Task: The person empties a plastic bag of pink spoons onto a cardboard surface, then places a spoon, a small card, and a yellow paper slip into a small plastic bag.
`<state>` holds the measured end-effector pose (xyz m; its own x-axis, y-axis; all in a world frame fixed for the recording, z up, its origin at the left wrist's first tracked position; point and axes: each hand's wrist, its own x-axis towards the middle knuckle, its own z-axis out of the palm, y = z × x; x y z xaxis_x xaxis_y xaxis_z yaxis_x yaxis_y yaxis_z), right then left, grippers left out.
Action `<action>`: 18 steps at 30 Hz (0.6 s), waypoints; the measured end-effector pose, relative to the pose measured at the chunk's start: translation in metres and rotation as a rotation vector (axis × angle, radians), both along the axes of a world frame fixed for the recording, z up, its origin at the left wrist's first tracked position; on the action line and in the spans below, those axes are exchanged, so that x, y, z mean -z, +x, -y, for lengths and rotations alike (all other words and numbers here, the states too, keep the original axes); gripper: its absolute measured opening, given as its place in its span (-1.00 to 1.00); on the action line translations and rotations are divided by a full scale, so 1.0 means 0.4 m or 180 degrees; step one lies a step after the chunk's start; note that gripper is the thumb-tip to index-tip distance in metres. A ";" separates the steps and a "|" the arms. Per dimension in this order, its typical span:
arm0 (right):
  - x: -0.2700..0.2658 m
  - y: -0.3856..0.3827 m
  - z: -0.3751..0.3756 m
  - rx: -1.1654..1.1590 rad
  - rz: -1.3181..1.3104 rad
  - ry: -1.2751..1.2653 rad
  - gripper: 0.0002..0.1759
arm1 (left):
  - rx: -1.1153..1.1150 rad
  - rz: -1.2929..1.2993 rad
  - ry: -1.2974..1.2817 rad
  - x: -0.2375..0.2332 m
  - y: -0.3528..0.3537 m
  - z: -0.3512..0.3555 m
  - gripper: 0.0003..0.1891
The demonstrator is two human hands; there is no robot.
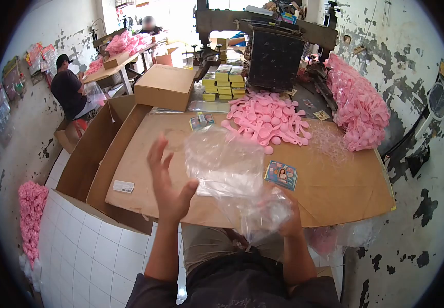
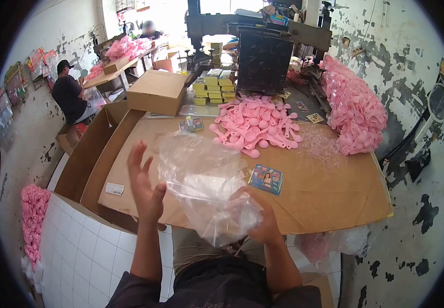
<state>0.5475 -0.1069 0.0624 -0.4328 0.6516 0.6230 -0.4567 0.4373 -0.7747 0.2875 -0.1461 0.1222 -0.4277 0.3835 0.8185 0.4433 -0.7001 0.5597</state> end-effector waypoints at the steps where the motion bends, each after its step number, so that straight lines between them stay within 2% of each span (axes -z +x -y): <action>1: -0.003 0.008 -0.004 0.0156 0.0256 0.0351 -0.62 | 0.0079 -0.0238 -0.0140 -0.017 -0.011 -0.027 -0.53; 2: -0.006 0.013 -0.007 0.0310 0.0519 0.0696 -0.61 | 0.0402 -0.0322 -0.0450 -0.011 -0.015 -0.032 -0.50; 3: -0.010 0.013 -0.013 0.0507 0.0400 0.0625 -0.61 | 0.0700 -0.0408 -0.0777 -0.005 -0.019 -0.036 -0.48; 5: -0.020 -0.005 -0.023 0.1053 0.0142 0.0419 -0.58 | 0.1806 -0.0306 -0.1745 0.038 -0.014 -0.015 -0.41; 6: -0.024 -0.017 -0.026 0.1386 0.0014 0.0265 -0.56 | 0.1557 -0.0425 -0.1802 0.042 0.027 0.001 -0.39; 7: -0.029 -0.046 -0.018 0.1847 -0.0111 0.0033 -0.54 | 0.1555 -0.0886 -0.1536 0.063 0.055 0.013 -0.34; 8: -0.031 -0.070 -0.012 0.2305 -0.0236 -0.0199 -0.52 | 0.1853 -0.0456 -0.1469 0.071 0.115 0.025 -0.25; 9: -0.011 -0.087 -0.020 0.2285 -0.0283 0.0106 -0.48 | 0.2138 -0.0015 -0.1397 0.079 0.171 0.036 -0.17; 10: 0.016 -0.105 -0.035 0.2252 -0.0327 0.0418 -0.43 | 0.1825 -0.0547 -0.1504 0.101 0.196 0.042 -0.15; 12: 0.033 -0.130 -0.039 0.2244 0.0270 0.0981 -0.32 | 0.1144 -0.1584 -0.1689 0.140 0.223 0.040 -0.13; 14: 0.019 -0.143 -0.018 0.2250 0.1556 0.1459 -0.21 | 0.1648 -0.0296 -0.1747 0.146 0.233 0.032 -0.09; 15: 0.006 -0.135 -0.017 0.1826 0.1708 0.1503 -0.16 | 0.1875 0.0355 -0.1742 0.146 0.232 0.027 -0.08; 17: -0.034 -0.099 -0.015 0.0977 0.1987 0.1567 -0.07 | 0.1869 0.0797 -0.1582 0.141 0.200 0.011 -0.16; 18: -0.097 -0.089 0.003 0.0490 0.1875 0.0983 -0.04 | 0.1822 0.0905 -0.1543 0.153 0.172 -0.006 -0.19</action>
<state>0.5120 -0.1082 0.1010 -0.6734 0.5630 0.4791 0.0881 0.7045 -0.7042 0.3563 -0.1438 0.0612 -0.2242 0.8914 0.3938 -0.1163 -0.4257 0.8974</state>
